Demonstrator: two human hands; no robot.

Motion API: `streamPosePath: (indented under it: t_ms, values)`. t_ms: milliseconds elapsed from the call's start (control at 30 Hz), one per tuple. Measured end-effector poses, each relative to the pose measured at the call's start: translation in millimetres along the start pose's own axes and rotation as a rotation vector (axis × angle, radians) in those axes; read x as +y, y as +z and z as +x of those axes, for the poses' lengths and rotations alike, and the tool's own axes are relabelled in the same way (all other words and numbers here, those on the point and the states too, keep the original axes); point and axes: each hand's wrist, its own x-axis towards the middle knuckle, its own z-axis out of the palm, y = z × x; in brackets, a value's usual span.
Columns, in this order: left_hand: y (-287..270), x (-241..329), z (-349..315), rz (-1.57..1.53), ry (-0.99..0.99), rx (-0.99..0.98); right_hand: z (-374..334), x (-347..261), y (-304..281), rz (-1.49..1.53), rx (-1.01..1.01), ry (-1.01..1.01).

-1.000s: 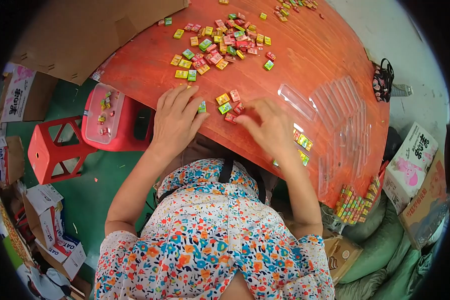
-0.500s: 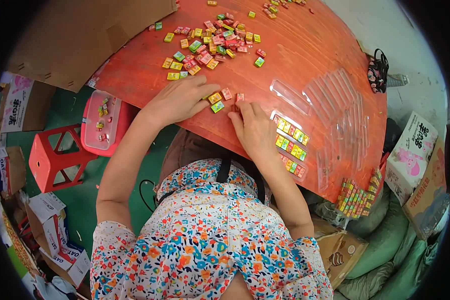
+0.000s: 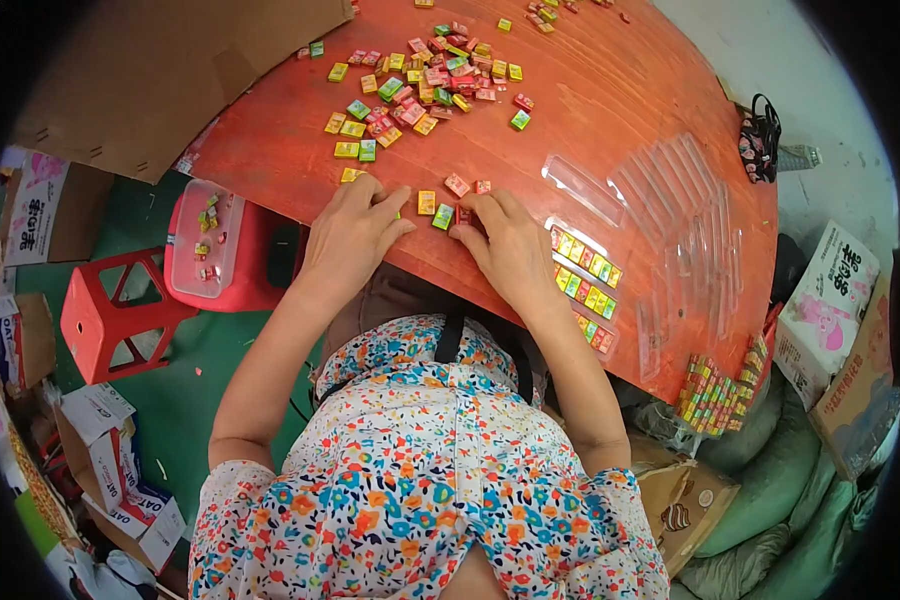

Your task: Sorting and placing small colorful square objects into transparent plastic trays at a workbench.

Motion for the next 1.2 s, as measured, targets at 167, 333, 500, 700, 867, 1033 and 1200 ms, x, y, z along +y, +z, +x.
streamPosePath:
  t_ms: [167, 333, 500, 700, 867, 1033, 1200]
  values:
    - [-7.8, -10.1, -13.1, 0.029, -0.044, 0.025, 1.7, 2.2, -4.6, 0.034, -0.074, 0.013]
    - [-7.3, -5.1, -9.9, -0.340, -0.192, -0.012, 4.1, -8.3, -1.6, 0.129, -0.019, 0.023]
    - [16.0, -7.8, 14.9, -0.251, 0.097, 0.085, -0.1, -4.4, 0.8, 0.119, 0.050, 0.017]
    - [12.8, -16.4, 8.3, -0.150, 0.103, 0.081, -10.4, -0.3, -3.9, 0.174, 0.094, 0.054]
    - [6.6, -10.6, 15.6, -0.051, 0.126, 0.037, -8.9, 2.1, 0.1, 0.095, 0.065, 0.020]
    - [7.7, -8.1, 21.9, -0.105, 0.171, -0.050, -5.2, 1.3, 0.9, 0.113, 0.093, -0.033]
    - [2.6, -10.4, 4.7, -0.125, 0.104, -0.028, 9.1, -15.9, 9.5, 0.071, 0.134, -0.105]
